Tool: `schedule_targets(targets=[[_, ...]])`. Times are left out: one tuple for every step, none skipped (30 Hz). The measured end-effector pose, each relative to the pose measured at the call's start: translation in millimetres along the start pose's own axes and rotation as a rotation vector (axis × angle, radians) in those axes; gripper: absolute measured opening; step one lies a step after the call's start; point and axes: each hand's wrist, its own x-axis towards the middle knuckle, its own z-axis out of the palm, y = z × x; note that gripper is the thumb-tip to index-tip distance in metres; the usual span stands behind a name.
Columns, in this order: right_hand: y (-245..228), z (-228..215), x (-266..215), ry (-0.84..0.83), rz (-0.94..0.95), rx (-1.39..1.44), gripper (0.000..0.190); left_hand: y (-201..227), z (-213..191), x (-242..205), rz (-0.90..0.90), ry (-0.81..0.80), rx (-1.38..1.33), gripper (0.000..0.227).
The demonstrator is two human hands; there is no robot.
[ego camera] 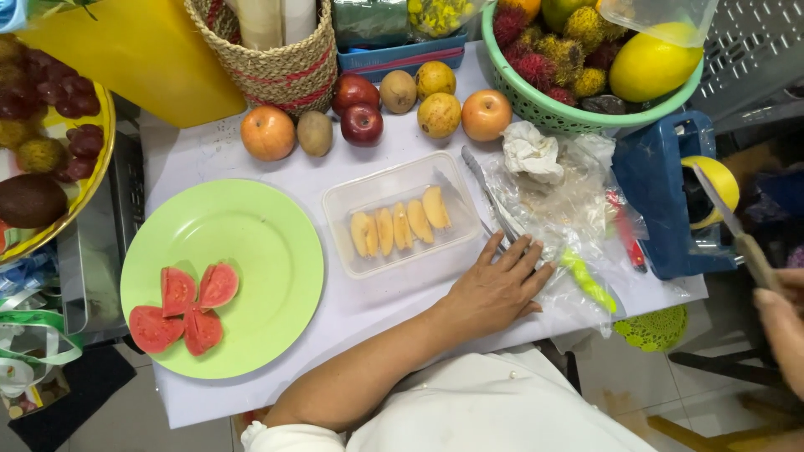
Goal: Arranging sliced fruit pieces into a plastic container and preparing it for sealing on a table filled with various fruits.
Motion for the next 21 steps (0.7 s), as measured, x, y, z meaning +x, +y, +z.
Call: schedule_targets(targets=[[-62.9, 7.4, 3.7, 0.000, -0.004, 0.001, 0.032, 0.0, 0.6, 0.6, -0.003, 0.001, 0.002, 0.066], [-126.4, 2.9, 2.8, 0.001, 0.043, 0.056, 0.030, -0.1, 1.1, 1.2, 0.000, 0.016, 0.010, 0.066], [-189.2, -11.9, -3.9, 0.000, 0.093, 0.112, 0.028, 0.1, 1.6, 0.9, 0.004, 0.028, 0.017, 0.066], [-192.9, 6.1, -2.3, -0.003, 0.091, 0.114, 0.028, 0.1, 1.6, 0.4, 0.001, 0.027, 0.018, 0.066], [-196.3, 24.1, -1.0, -0.055, 0.172, 0.204, 0.028, -0.2, 1.9, 0.4, 0.002, 0.014, 0.011, 0.066], [-199.8, 42.1, 0.4, -0.108, 0.253, 0.294, 0.029, -0.5, 2.2, 0.4, 0.004, 0.002, 0.005, 0.065], [-199.3, 48.4, 4.8, -0.111, 0.252, 0.296, 0.029, -1.1, -0.6, 0.4, 0.001, -0.001, 0.006, 0.065], [-198.8, 55.0, 9.1, -0.097, 0.231, 0.207, 0.026, -1.7, -3.3, 0.3, -0.003, 0.004, 0.005, 0.066], [-197.9, 61.4, 12.4, -0.084, 0.210, 0.117, 0.024, -1.6, -5.6, -0.1, -0.006, 0.008, 0.001, 0.066], [-201.4, 59.8, 16.1, -0.087, 0.211, 0.118, 0.024, -1.7, -6.8, -1.4, -0.007, 0.006, 0.000, 0.066], [-204.8, 57.5, 21.0, -0.107, 0.227, 0.032, 0.028, -2.3, -8.1, -1.2, -0.011, 0.002, 0.003, 0.067], [-208.3, 55.2, 25.8, -0.126, 0.243, -0.053, 0.032, -2.8, -9.4, -1.1, -0.014, -0.001, 0.005, 0.067], [-205.0, 57.3, 27.9, -0.129, 0.242, -0.054, 0.032, -2.5, -12.2, -1.3, -0.017, -0.002, 0.003, 0.067], [-201.7, 59.4, 29.8, -0.114, 0.195, -0.115, 0.032, -2.1, -15.0, -1.7, -0.021, 0.003, -0.008, 0.066], [-198.4, 61.5, 33.1, -0.096, 0.145, -0.173, 0.032, -2.5, -17.8, -1.0, -0.025, 0.011, -0.016, 0.065], [-189.6, 66.0, 35.8, -0.097, 0.141, -0.174, 0.032, -2.2, -21.1, -0.3, -0.028, 0.012, -0.015, 0.065], [-181.2, 71.2, 37.5, -0.076, 0.122, -0.227, 0.033, -1.7, -24.7, -0.7, -0.023, 0.008, -0.023, 0.064], [-172.5, 76.1, 39.4, -0.056, 0.102, -0.279, 0.038, -1.0, -28.2, -0.8, -0.017, 0.003, -0.030, 0.063], [-165.3, 82.2, 39.5, -0.055, 0.102, -0.277, 0.038, 0.1, -30.2, -2.5, -0.016, 0.002, -0.028, 0.063], [-158.0, 88.1, 39.7, 0.019, 0.037, -0.337, 0.037, 1.2, -32.2, -3.9, -0.001, 0.017, 0.010, 0.064], [-151.1, 93.9, 39.7, 0.092, -0.028, -0.398, 0.037, 2.5, -34.4, -5.6, 0.013, 0.031, 0.046, 0.065]])
